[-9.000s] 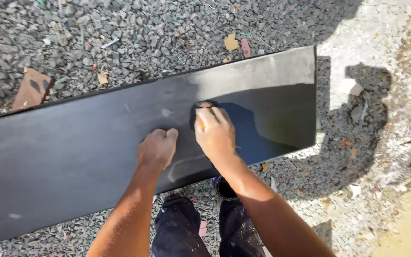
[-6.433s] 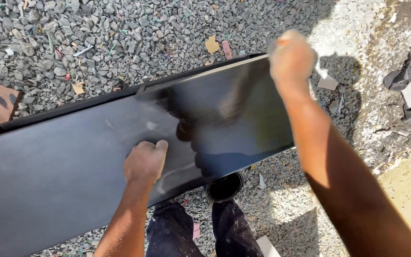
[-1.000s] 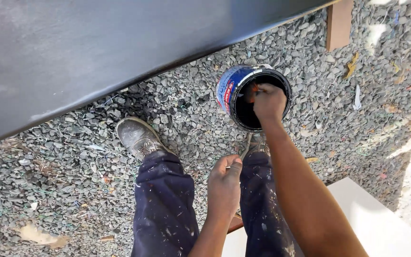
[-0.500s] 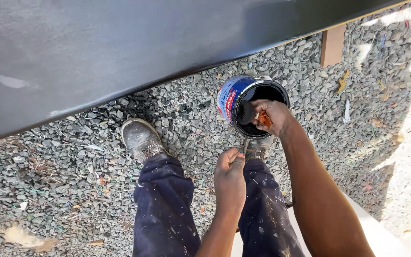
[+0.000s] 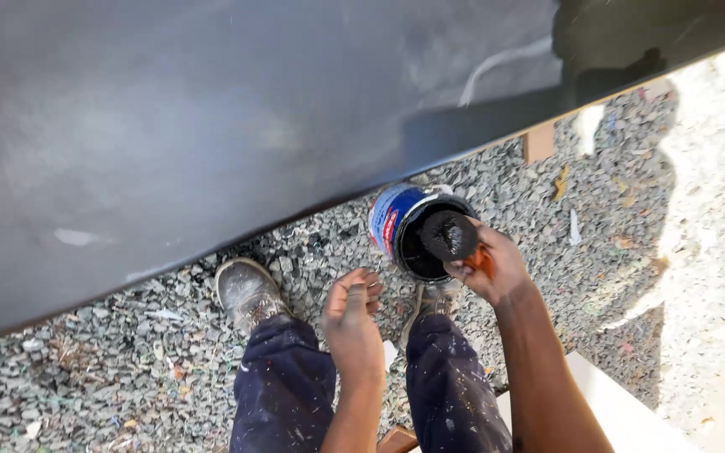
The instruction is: Applying a dark stain to a long furniture component using a brush and repositioning the piece as needed.
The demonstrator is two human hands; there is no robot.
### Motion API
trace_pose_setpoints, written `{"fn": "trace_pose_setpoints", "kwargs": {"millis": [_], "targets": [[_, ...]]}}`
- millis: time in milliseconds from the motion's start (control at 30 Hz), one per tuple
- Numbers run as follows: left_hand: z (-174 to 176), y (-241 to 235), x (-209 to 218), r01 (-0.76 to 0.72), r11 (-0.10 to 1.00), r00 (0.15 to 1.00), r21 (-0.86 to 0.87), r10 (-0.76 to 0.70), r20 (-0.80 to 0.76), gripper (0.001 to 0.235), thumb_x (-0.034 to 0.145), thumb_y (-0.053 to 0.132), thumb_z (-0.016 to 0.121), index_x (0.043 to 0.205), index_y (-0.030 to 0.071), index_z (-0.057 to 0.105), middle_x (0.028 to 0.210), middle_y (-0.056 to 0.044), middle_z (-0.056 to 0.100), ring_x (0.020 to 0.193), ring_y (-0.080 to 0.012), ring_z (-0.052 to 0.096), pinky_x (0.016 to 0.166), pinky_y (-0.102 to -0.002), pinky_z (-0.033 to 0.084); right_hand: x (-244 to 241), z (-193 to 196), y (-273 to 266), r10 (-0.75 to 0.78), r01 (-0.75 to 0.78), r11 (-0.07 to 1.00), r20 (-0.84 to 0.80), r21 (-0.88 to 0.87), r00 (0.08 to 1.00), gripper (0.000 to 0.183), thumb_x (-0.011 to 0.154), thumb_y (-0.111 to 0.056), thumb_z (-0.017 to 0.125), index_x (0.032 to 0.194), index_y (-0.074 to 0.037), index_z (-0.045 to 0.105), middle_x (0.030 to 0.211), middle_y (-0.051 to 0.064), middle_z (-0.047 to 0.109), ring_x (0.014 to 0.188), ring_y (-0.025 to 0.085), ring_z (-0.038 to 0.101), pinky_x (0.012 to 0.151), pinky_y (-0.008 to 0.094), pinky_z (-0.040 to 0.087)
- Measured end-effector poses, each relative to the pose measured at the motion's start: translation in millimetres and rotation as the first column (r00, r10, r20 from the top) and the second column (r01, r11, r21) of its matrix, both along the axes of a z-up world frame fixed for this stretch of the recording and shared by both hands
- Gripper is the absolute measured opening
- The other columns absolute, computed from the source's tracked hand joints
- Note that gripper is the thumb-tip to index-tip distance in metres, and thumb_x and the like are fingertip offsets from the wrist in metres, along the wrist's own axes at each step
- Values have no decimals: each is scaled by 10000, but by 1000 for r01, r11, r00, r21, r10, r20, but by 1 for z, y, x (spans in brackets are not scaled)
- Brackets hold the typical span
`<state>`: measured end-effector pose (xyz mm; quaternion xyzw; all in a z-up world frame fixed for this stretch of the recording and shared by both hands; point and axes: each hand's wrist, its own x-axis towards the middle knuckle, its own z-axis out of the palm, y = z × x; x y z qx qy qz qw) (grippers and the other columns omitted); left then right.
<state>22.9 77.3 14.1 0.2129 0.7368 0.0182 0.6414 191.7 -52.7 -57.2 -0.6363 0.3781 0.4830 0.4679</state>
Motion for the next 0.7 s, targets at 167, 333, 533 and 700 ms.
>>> {"fn": "trace_pose_setpoints", "kwargs": {"millis": [167, 333, 533, 700], "targets": [[-4, 20, -1, -164, 954, 977, 249, 121, 177, 248, 828, -62, 424, 727, -19, 645, 654, -153, 647, 601, -246, 602, 596, -357, 516, 11, 75, 50, -31, -166, 801, 317, 575, 948, 472, 960, -126, 647, 1350, 117, 538, 1050, 200, 674, 757, 173, 636, 645, 231, 557], [-5, 51, -8, -132, 837, 974, 531, 9, 228, 261, 768, -42, 363, 604, 54, 541, 555, -39, 465, 482, -115, 355, 416, -270, 254, -7, 108, 146, 662, -430, 747, 509, -506, 551, 503, 920, -322, 737, 1331, -97, 553, 861, 13, 552, 671, 115, 541, 471, 191, 502], [11, 81, -11, -114, 797, 989, 593, 32, 146, 221, 711, -28, 370, 531, 81, 435, 552, -20, 390, 517, -131, 308, 474, -302, 220, 7, 80, 157, 921, -440, 371, 386, -818, 58, 197, 1044, -187, 597, 1058, -6, 673, 1092, 198, 669, 972, 331, 598, 802, 455, 516], [-2, 75, -6, -307, 895, 952, 322, 294, 90, 200, 707, -79, 378, 556, 47, 409, 551, -32, 362, 515, -126, 262, 467, -300, 175, -86, 89, 181, 702, -637, 413, 673, -651, -233, 159, 984, -147, 588, 988, -14, 674, 919, 134, 612, 851, 371, 567, 687, 489, 503]]}}
